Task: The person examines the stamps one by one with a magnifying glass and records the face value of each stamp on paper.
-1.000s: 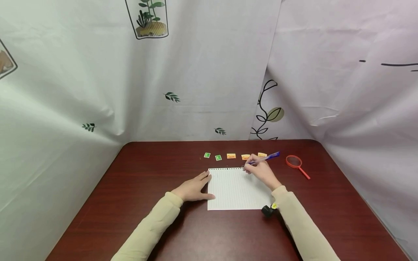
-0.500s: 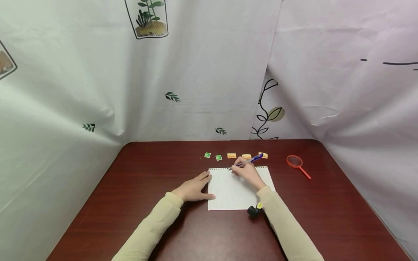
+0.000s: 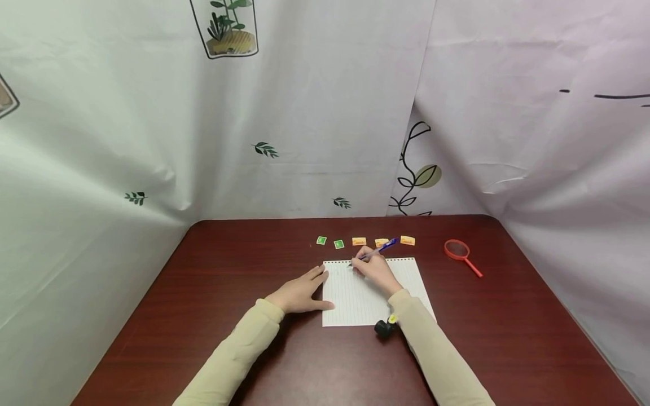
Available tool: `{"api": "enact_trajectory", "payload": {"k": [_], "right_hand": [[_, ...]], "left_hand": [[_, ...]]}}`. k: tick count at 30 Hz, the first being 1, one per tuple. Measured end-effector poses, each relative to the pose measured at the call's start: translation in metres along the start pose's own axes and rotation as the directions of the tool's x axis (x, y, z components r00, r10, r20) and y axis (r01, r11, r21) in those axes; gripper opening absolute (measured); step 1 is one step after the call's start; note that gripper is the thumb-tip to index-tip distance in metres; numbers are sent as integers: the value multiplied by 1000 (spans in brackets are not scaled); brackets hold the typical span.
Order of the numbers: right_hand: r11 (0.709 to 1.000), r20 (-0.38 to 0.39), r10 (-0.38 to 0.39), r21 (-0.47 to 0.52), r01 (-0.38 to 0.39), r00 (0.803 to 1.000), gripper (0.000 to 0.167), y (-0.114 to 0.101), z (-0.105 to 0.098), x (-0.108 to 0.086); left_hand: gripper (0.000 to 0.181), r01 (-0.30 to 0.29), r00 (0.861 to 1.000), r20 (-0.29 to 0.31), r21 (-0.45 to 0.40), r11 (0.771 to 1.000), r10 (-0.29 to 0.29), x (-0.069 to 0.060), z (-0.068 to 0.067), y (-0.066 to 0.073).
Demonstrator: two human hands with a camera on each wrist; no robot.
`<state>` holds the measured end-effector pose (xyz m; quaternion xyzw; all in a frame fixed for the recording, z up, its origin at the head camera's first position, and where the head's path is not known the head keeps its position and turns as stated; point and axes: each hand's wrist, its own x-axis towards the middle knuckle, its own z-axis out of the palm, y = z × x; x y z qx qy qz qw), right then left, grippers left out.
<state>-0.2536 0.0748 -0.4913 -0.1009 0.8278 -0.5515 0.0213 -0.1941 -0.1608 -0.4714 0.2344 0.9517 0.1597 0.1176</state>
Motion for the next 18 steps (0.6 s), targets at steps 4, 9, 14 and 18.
{"api": "enact_trajectory", "payload": {"k": [4, 9, 14, 18], "right_hand": [[999, -12, -11, -35, 10, 1000, 10, -1, 3, 0], [996, -28, -34, -88, 31, 999, 9, 3, 5, 0], [995, -35, -45, -94, 41, 998, 10, 4, 6, 0], [993, -12, -60, -100, 58, 998, 11, 5, 6, 2]], "left_hand": [[92, -3, 1000, 4, 6, 1000, 3, -1, -1, 0], [92, -5, 1000, 9, 5, 1000, 5, 0, -1, 1], [92, -1, 1000, 8, 2, 1000, 1, -1, -1, 1], [91, 4, 1000, 8, -1, 1000, -4, -1, -1, 1]]}}
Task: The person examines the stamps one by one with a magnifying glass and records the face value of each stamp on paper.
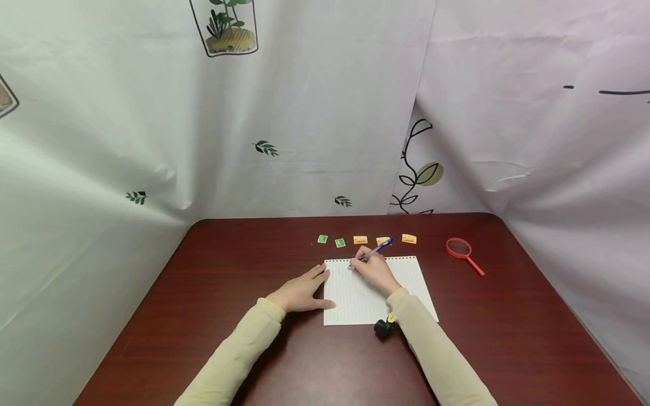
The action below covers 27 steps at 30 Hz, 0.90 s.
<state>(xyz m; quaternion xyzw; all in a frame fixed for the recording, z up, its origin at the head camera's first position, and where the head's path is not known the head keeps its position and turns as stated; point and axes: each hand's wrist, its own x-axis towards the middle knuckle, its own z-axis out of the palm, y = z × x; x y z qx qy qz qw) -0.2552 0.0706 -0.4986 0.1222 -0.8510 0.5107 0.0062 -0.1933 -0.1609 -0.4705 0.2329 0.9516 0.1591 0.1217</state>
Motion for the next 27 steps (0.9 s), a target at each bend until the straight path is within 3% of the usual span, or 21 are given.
{"api": "enact_trajectory", "payload": {"k": [6, 15, 27], "right_hand": [[1000, 49, -22, 2, 22, 999, 11, -1, -2, 0], [998, 3, 8, 64, -8, 1000, 13, 0, -2, -1], [999, 10, -4, 52, 4, 1000, 15, 3, -1, 0]], "left_hand": [[91, 1, 1000, 1, 10, 1000, -1, 1, -1, 0], [92, -4, 1000, -4, 2, 1000, 4, 1, -1, 0], [91, 3, 1000, -4, -12, 1000, -3, -1, -1, 1]]}}
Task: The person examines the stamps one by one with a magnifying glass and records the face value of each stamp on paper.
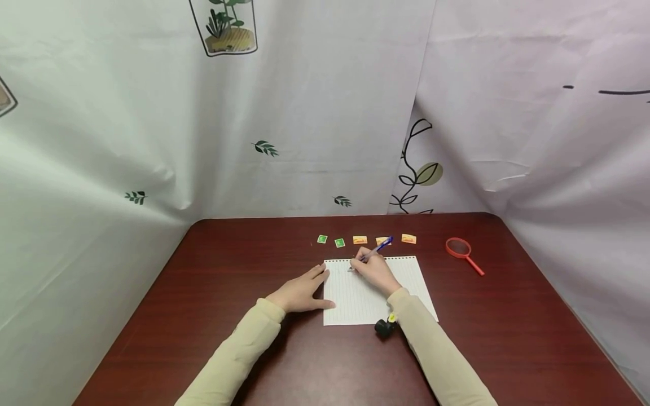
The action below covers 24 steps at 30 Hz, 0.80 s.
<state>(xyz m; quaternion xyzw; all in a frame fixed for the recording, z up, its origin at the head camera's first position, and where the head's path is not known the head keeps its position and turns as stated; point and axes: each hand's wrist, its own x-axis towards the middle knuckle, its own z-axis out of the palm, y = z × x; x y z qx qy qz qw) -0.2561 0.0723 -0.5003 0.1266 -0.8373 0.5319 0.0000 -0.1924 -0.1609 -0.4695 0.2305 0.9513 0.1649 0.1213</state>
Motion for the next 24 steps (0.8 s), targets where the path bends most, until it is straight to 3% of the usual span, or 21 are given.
{"api": "enact_trajectory", "payload": {"k": [24], "right_hand": [[1000, -19, -11, -6, 10, 1000, 15, -1, -1, -2]], "left_hand": [[91, -19, 1000, 0, 19, 1000, 19, 1, 1, 0]]}}
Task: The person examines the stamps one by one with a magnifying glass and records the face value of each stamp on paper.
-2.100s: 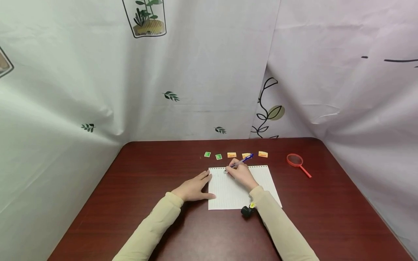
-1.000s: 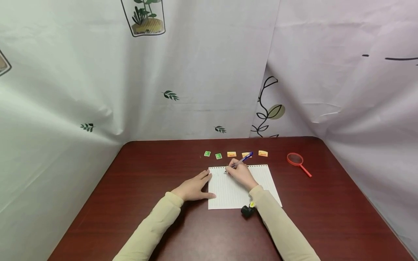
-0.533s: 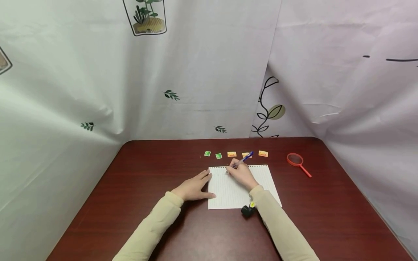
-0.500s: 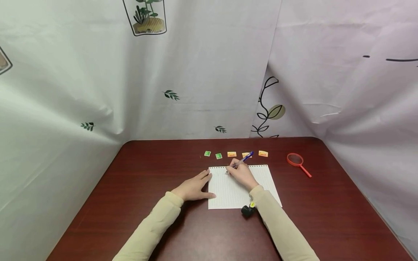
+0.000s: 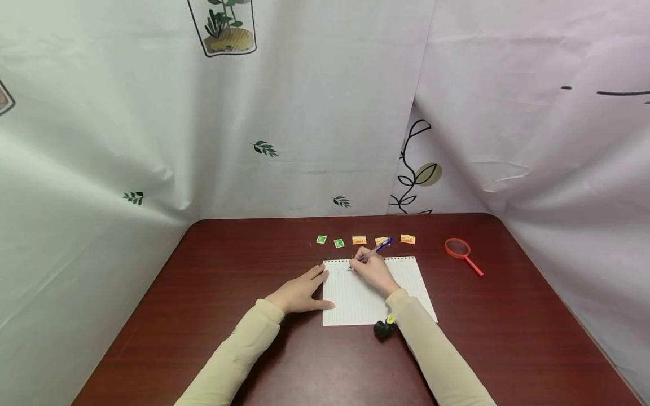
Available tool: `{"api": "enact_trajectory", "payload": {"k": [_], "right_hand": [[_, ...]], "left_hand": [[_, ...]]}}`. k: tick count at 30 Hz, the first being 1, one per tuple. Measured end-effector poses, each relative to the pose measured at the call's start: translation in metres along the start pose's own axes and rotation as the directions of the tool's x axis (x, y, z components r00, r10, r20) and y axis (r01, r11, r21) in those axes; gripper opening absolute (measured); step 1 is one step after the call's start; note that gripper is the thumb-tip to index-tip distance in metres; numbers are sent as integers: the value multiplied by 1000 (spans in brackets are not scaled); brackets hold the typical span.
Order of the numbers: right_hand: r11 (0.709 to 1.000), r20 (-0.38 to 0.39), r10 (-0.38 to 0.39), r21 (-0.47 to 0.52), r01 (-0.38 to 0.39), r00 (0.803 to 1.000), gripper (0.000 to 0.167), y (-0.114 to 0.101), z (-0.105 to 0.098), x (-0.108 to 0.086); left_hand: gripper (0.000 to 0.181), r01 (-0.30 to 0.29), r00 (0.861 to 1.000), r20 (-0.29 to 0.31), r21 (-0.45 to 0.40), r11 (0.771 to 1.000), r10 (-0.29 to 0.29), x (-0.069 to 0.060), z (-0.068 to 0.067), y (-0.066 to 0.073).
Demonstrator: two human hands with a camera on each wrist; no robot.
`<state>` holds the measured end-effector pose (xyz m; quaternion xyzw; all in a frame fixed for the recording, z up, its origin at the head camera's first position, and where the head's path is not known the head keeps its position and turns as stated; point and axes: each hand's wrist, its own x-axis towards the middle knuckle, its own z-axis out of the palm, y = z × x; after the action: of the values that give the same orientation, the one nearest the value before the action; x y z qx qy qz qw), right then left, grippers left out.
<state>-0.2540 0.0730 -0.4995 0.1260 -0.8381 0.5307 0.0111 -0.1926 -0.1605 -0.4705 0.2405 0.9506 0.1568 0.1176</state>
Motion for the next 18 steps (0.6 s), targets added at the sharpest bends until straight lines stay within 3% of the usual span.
{"api": "enact_trajectory", "payload": {"k": [12, 18], "right_hand": [[998, -82, 66, 2, -66, 994, 11, 2, -5, 0], [998, -58, 54, -9, -54, 997, 12, 2, -6, 1]], "left_hand": [[91, 6, 1000, 1, -2, 1000, -6, -1, 0, 0], [91, 3, 1000, -2, 2, 1000, -3, 0, -1, 0]]}}
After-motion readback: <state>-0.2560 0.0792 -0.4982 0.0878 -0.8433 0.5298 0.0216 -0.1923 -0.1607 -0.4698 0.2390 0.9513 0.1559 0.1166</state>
